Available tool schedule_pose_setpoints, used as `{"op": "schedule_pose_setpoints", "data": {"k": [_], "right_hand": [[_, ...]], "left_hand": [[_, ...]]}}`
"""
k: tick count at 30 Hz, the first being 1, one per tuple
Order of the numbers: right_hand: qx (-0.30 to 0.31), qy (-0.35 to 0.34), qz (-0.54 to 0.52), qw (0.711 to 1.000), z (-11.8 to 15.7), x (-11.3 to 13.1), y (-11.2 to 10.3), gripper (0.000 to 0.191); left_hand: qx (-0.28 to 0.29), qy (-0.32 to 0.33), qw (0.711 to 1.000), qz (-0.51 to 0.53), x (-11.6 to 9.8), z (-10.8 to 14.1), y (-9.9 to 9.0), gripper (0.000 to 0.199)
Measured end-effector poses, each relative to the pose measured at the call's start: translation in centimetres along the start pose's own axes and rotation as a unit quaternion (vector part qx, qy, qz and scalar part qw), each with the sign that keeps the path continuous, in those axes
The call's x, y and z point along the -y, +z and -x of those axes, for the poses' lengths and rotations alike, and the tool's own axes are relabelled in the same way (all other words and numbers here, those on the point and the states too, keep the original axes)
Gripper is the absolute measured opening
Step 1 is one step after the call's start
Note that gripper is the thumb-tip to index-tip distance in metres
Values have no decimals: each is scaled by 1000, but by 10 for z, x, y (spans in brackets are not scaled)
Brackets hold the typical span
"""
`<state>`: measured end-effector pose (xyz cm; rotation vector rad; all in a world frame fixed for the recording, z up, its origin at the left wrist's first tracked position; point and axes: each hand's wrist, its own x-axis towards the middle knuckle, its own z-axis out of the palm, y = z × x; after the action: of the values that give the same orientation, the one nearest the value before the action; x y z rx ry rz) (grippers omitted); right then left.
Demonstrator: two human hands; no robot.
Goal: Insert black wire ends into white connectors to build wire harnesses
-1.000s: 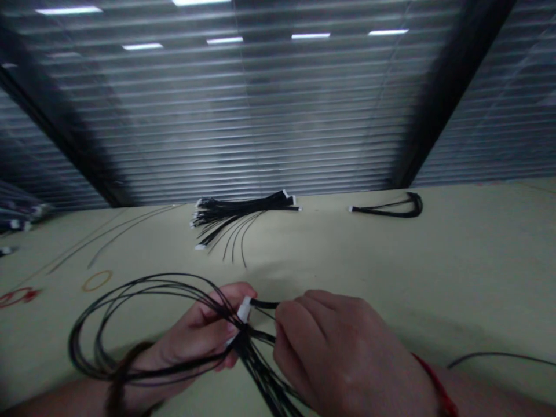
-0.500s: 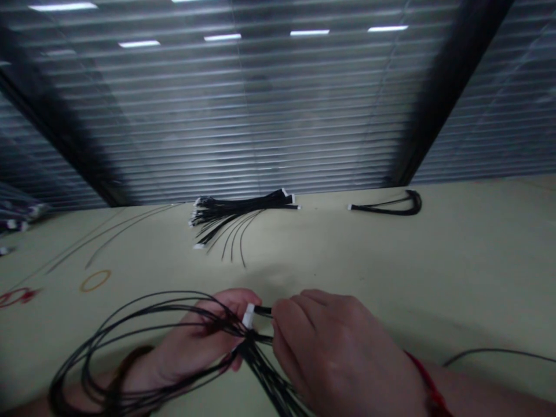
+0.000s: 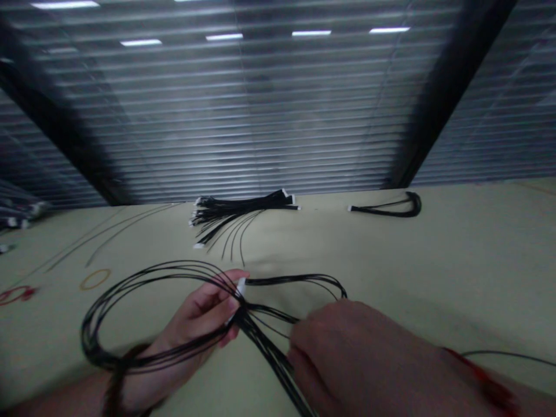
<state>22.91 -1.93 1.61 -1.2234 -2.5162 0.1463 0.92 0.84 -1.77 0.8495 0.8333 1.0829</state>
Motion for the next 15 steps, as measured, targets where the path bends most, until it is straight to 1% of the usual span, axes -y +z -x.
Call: {"op": "schedule_pose_setpoints", "data": {"k": [1,3,5,9,11,12,13,14,15], "right_hand": [[66,18,-54,996,-10,7,1,25],[85,38,-121,988,-26,19,4,22],[79,57,-140,985,-34,24,8,22],[75,100,-103,987,-30,23,14,22],[57,105,-94,988,-29,22,10,21],[52,104,-111,987,-30,20,5,20],[62,106,-149,981,-32,18,-2,20],[97,107,-209,967,-34,14,-10,21],[141,106,-272,946,-36,9,-19,23]], "left_hand": [[6,-2,1000,-7,0,1,0,34],[25,-8,999,-29,0,2,-1,37],[38,-9,998,-56,0,4,-1,40],[40,-19,995,-87,-1,5,1,44],[33,-30,995,-87,-2,5,2,46],[34,-35,995,-84,-2,4,2,47],[38,-37,996,-77,-2,3,2,48],[42,-42,996,-68,-1,3,2,48],[46,-46,996,-58,-1,2,2,47]]}}
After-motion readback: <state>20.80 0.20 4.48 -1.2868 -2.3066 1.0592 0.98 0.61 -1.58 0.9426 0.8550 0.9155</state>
